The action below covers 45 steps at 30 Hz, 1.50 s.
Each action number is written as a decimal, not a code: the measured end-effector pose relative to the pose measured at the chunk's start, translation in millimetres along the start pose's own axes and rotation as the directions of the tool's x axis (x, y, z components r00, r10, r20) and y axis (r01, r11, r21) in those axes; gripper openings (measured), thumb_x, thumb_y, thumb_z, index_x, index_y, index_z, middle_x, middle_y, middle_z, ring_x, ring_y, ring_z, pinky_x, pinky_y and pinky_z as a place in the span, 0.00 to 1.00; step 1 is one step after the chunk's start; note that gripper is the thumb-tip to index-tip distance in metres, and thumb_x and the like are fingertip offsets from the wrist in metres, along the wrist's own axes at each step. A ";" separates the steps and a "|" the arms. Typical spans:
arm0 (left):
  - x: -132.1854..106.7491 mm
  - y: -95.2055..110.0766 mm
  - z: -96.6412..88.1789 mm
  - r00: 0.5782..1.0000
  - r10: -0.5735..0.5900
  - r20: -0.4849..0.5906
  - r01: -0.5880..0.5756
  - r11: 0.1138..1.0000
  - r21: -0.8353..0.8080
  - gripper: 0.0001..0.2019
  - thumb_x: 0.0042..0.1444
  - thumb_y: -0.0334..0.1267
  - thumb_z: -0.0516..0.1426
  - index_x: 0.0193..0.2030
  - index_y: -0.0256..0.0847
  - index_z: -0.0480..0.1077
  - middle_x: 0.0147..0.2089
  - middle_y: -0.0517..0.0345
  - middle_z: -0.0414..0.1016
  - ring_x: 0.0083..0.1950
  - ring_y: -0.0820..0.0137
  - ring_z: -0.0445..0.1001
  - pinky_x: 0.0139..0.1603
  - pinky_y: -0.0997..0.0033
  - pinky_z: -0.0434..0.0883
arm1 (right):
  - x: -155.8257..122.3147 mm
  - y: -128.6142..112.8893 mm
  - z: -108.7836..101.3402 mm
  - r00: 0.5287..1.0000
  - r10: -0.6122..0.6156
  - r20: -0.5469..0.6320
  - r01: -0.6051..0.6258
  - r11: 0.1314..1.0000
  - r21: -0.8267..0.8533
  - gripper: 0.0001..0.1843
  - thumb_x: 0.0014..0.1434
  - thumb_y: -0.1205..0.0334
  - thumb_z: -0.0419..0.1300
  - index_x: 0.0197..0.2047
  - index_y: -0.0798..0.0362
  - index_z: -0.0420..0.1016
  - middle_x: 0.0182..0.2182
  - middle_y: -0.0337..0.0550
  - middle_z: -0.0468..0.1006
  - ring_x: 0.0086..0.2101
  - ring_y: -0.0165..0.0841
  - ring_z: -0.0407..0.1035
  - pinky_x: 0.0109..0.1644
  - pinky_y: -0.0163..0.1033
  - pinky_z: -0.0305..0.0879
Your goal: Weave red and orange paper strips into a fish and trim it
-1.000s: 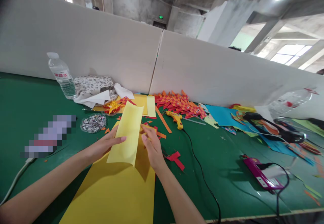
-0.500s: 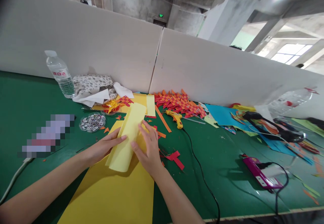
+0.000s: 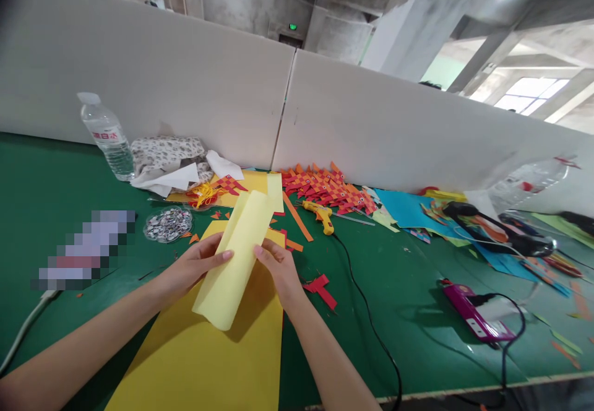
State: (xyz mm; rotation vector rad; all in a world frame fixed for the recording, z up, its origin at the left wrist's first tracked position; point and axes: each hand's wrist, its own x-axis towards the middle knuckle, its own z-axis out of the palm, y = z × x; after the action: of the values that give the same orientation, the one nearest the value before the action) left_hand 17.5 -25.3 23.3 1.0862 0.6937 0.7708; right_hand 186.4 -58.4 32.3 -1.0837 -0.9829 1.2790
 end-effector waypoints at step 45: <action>4.1 -10.9 -0.2 0.971 0.141 -0.194 -0.081 0.953 0.290 0.14 0.44 0.44 0.63 0.36 0.40 0.72 0.44 0.53 0.73 0.43 0.67 0.72 0.39 0.71 0.69 | 9.2 19.3 -16.5 0.995 0.103 0.011 -0.104 0.994 0.046 0.23 0.40 0.62 0.70 0.41 0.53 0.73 0.39 0.45 0.80 0.37 0.40 0.74 0.41 0.43 0.69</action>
State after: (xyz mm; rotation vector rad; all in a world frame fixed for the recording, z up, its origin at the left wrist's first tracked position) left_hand 21.8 -24.7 12.5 1.3213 0.9515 0.9143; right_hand 198.6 -50.7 9.5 -1.1060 -0.9086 1.3850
